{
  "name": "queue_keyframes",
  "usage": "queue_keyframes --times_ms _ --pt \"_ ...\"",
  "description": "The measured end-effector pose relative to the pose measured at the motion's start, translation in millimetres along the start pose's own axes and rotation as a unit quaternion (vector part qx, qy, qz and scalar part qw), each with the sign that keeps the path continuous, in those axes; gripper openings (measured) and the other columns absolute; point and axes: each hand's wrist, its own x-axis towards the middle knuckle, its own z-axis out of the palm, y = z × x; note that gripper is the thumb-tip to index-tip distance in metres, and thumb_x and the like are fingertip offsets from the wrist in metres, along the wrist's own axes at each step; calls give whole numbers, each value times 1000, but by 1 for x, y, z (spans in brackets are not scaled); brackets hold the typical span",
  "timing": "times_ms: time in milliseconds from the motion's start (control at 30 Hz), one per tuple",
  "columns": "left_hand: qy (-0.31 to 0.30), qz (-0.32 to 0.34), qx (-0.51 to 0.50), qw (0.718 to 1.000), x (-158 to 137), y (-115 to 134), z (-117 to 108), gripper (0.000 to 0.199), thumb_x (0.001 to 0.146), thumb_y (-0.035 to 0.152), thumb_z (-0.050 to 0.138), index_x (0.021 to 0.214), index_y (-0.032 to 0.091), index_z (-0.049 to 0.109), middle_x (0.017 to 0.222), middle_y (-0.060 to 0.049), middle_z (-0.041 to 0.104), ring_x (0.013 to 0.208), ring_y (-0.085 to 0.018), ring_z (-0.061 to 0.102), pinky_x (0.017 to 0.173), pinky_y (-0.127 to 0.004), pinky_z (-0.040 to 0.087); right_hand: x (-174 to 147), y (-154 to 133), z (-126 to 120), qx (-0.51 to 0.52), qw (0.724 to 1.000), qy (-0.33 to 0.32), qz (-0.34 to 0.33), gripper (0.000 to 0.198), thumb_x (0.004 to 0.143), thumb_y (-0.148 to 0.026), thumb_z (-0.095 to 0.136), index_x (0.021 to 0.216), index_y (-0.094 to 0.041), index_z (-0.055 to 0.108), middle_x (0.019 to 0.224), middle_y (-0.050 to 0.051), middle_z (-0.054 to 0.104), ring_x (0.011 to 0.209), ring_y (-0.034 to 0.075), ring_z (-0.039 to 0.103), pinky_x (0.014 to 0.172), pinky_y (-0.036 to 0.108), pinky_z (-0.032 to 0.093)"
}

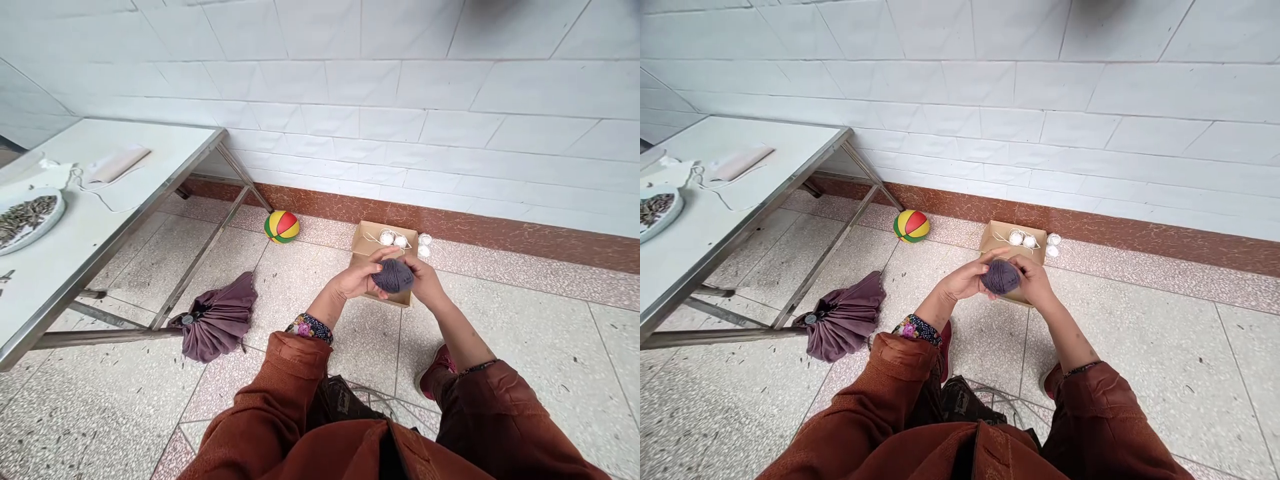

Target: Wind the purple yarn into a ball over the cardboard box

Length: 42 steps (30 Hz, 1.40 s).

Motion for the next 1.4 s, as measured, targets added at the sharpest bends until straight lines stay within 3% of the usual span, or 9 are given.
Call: queue_keyframes --times_ms 167,300,367,433,567,667,800,1067,1400 --pt "141 60 -34 988 9 -2 -14 57 79 50 70 123 16 60 101 -10 69 76 -16 64 67 -28 53 -4 -3 9 -35 997 -54 -49 21 99 -36 55 93 -24 72 88 4 75 82 22 70 77 35 55" --pt "263 42 114 957 13 0 -20 45 79 41 70 116 18 61 104 -8 67 81 -15 63 65 -24 50 -4 -15 1 -32 994 -52 -96 19 100 -35 57 95 -25 72 88 4 74 82 21 69 78 34 55" --pt "248 32 194 948 12 0 -17 46 76 36 72 118 19 63 114 -9 66 90 -18 63 66 -24 51 -3 -17 -6 -30 995 -32 -93 18 100 -35 58 94 -26 72 87 4 74 82 21 68 77 35 55" --pt "174 13 217 960 11 -1 -14 57 75 34 75 129 23 61 123 -9 64 97 -20 64 70 -27 53 -1 -16 -12 -30 996 -12 -80 17 98 -37 61 90 -26 72 85 4 73 81 21 67 77 35 54" --pt "22 -1 122 992 13 -7 -5 68 77 40 75 142 30 57 140 -12 59 108 -25 64 76 -32 55 0 -5 -18 -3 999 31 -28 18 94 -39 64 83 -25 69 82 3 72 78 21 66 75 35 53" --pt "-20 34 21 999 16 -10 2 69 78 47 72 143 31 58 149 -12 54 106 -25 66 76 -33 56 -2 2 -17 26 999 25 16 23 96 -41 59 82 -24 66 79 2 70 73 19 64 70 33 52" --pt "16 46 -44 998 19 -8 5 70 79 51 72 144 29 55 140 -14 60 85 -19 67 67 -30 54 -7 4 -14 16 1000 -23 6 21 97 -39 55 91 -24 68 83 3 72 78 21 67 71 33 53" --pt "168 93 21 981 24 -8 -7 58 64 24 85 119 19 65 114 -7 67 96 -16 62 85 -28 49 -13 -15 -24 -24 992 -92 -80 19 99 -36 59 92 -23 71 86 4 74 79 19 67 75 33 53" --pt "143 126 115 975 20 -7 -2 63 71 23 77 132 25 61 129 -7 65 117 -22 60 103 -36 44 -10 -27 -31 67 993 -73 -57 30 101 -49 56 91 -25 72 87 4 75 81 20 69 75 34 54"
